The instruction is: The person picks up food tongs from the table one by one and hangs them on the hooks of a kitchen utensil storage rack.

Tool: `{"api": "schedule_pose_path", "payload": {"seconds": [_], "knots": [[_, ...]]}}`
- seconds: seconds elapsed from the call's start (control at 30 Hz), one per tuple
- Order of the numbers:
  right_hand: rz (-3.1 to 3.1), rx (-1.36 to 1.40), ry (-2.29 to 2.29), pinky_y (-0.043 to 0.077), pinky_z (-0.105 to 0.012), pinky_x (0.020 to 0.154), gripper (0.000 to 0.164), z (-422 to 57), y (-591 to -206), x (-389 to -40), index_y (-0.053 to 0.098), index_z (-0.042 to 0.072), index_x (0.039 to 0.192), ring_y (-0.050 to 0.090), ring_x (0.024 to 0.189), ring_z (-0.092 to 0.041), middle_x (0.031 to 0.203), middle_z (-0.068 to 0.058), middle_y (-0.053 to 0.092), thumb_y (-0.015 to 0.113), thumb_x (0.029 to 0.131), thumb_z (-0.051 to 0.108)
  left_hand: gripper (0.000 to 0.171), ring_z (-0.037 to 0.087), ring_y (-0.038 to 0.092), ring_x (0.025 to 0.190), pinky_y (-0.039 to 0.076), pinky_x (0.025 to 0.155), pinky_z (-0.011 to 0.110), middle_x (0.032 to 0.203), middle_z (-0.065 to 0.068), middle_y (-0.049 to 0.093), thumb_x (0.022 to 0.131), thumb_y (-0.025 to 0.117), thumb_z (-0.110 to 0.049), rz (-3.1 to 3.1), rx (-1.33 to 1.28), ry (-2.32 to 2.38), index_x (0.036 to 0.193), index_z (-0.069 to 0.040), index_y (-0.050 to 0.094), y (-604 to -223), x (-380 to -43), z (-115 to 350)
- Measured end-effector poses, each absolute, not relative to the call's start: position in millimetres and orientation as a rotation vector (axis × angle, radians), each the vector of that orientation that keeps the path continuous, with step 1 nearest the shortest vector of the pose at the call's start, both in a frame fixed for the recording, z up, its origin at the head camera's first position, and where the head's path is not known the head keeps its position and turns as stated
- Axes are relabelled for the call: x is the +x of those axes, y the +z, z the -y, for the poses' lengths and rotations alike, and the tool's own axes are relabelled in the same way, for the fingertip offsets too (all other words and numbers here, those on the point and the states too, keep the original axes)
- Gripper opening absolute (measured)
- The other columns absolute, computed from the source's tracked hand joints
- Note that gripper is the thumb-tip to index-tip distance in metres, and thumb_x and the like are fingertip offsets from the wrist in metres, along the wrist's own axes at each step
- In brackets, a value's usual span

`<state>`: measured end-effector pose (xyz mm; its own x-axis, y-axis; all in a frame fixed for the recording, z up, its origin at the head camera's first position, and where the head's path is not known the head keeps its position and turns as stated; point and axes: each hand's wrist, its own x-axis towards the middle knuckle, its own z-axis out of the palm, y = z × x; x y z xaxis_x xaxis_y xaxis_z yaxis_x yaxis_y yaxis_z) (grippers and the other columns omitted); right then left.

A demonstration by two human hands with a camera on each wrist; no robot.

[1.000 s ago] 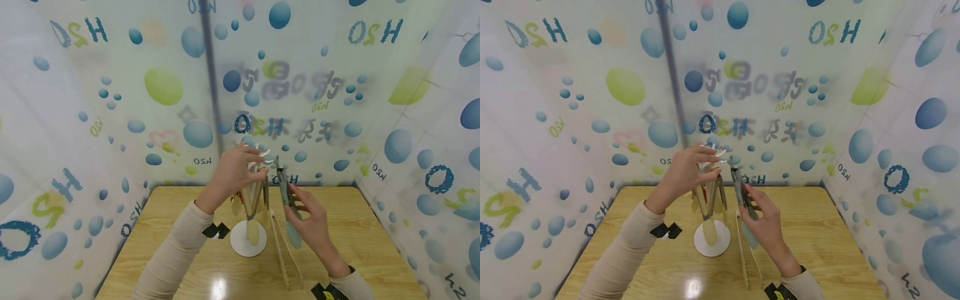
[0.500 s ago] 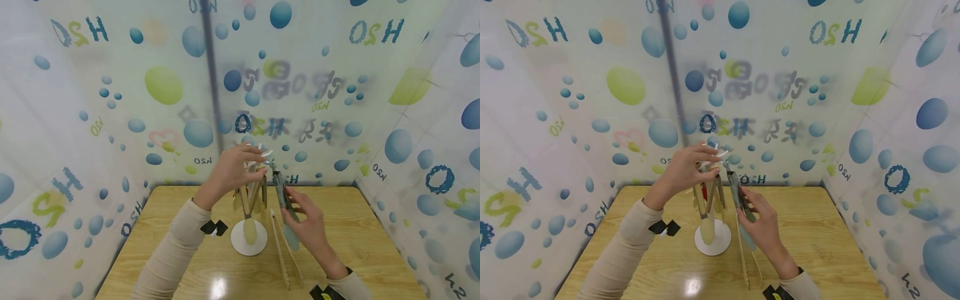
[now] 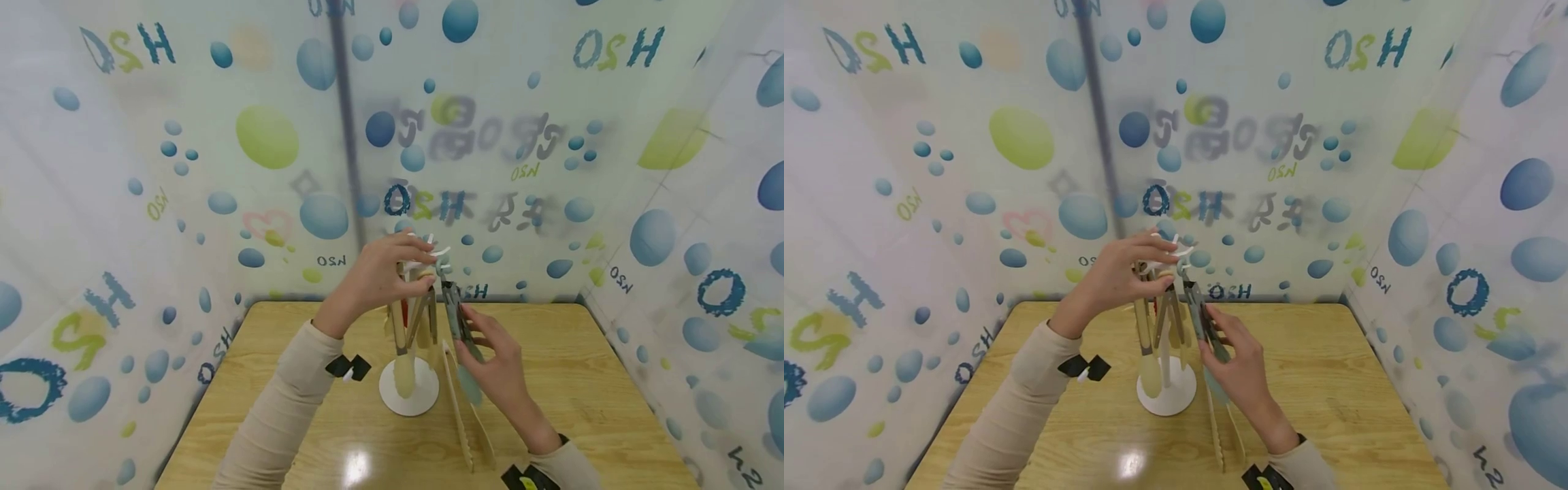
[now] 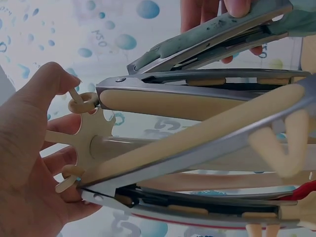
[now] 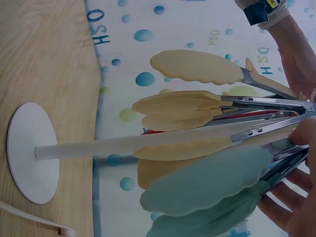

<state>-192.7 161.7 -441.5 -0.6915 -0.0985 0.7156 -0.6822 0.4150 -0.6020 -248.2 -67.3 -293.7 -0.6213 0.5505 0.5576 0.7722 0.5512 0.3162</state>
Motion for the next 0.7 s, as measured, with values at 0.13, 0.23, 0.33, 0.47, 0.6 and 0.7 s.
{"api": "schedule_pose_path", "payload": {"seconds": [0.13, 0.23, 0.33, 0.47, 0.6, 0.7], "knots": [[2.062, 0.665, 1.296, 0.061, -0.028, 0.075, 0.061, -159, -443, -196, 0.057, 0.01, 0.139, 0.066, 0.104, -0.009, 0.125, -0.013, 0.066, 0.075, 0.082, -0.003, 0.026, 0.027, 0.05, 0.138, 0.054, 0.098, 0.039, 0.124, 0.002, 0.071, 0.087, 0.074, -0.027, 2.388, -1.095, -0.764, 0.11, -0.015, 0.077, -294, -250, 68], [2.06, 0.669, 1.307, 0.061, -0.033, 0.076, 0.061, -157, -446, -199, 0.056, 0.009, 0.14, 0.066, 0.106, -0.011, 0.126, -0.013, 0.065, 0.074, 0.083, -0.003, 0.026, 0.027, 0.05, 0.139, 0.055, 0.097, 0.039, 0.124, 0.002, 0.07, 0.087, 0.074, -0.028, 2.391, -1.104, -0.76, 0.11, -0.016, 0.077, -294, -251, 69], [2.072, 0.667, 1.311, 0.061, -0.034, 0.078, 0.062, -156, -449, -203, 0.055, 0.011, 0.142, 0.064, 0.109, -0.01, 0.127, -0.011, 0.065, 0.074, 0.084, -0.001, 0.026, 0.027, 0.049, 0.14, 0.057, 0.091, 0.037, 0.125, 0.001, 0.07, 0.088, 0.073, -0.028, 2.397, -1.109, -0.759, 0.11, -0.016, 0.077, -294, -251, 70], [2.078, 0.677, 1.295, 0.061, -0.033, 0.081, 0.063, -154, -450, -207, 0.053, 0.012, 0.143, 0.062, 0.111, -0.011, 0.127, -0.011, 0.064, 0.073, 0.085, -0.001, 0.026, 0.027, 0.049, 0.14, 0.058, 0.079, 0.031, 0.125, 0.001, 0.07, 0.088, 0.073, -0.027, 2.397, -1.121, -0.765, 0.11, -0.016, 0.077, -294, -251, 70], [2.064, 0.687, 1.285, 0.061, -0.037, 0.081, 0.064, -153, -452, -213, 0.052, 0.011, 0.143, 0.063, 0.111, -0.017, 0.126, -0.012, 0.063, 0.072, 0.084, -0.003, 0.026, 0.026, 0.048, 0.141, 0.058, 0.084, 0.033, 0.126, 0.0, 0.069, 0.088, 0.073, -0.027, 2.398, -1.128, -0.781, 0.111, -0.017, 0.077, -295, -252, 71], [2.062, 0.689, 1.291, 0.06, -0.039, 0.082, 0.064, -152, -454, -216, 0.052, 0.01, 0.143, 0.063, 0.112, -0.019, 0.126, -0.011, 0.063, 0.072, 0.084, -0.003, 0.026, 0.026, 0.047, 0.142, 0.056, 0.094, 0.038, 0.127, 0.0, 0.069, 0.088, 0.073, -0.028, 2.402, -1.128, -0.792, 0.111, -0.017, 0.077, -295, -252, 71]]}}
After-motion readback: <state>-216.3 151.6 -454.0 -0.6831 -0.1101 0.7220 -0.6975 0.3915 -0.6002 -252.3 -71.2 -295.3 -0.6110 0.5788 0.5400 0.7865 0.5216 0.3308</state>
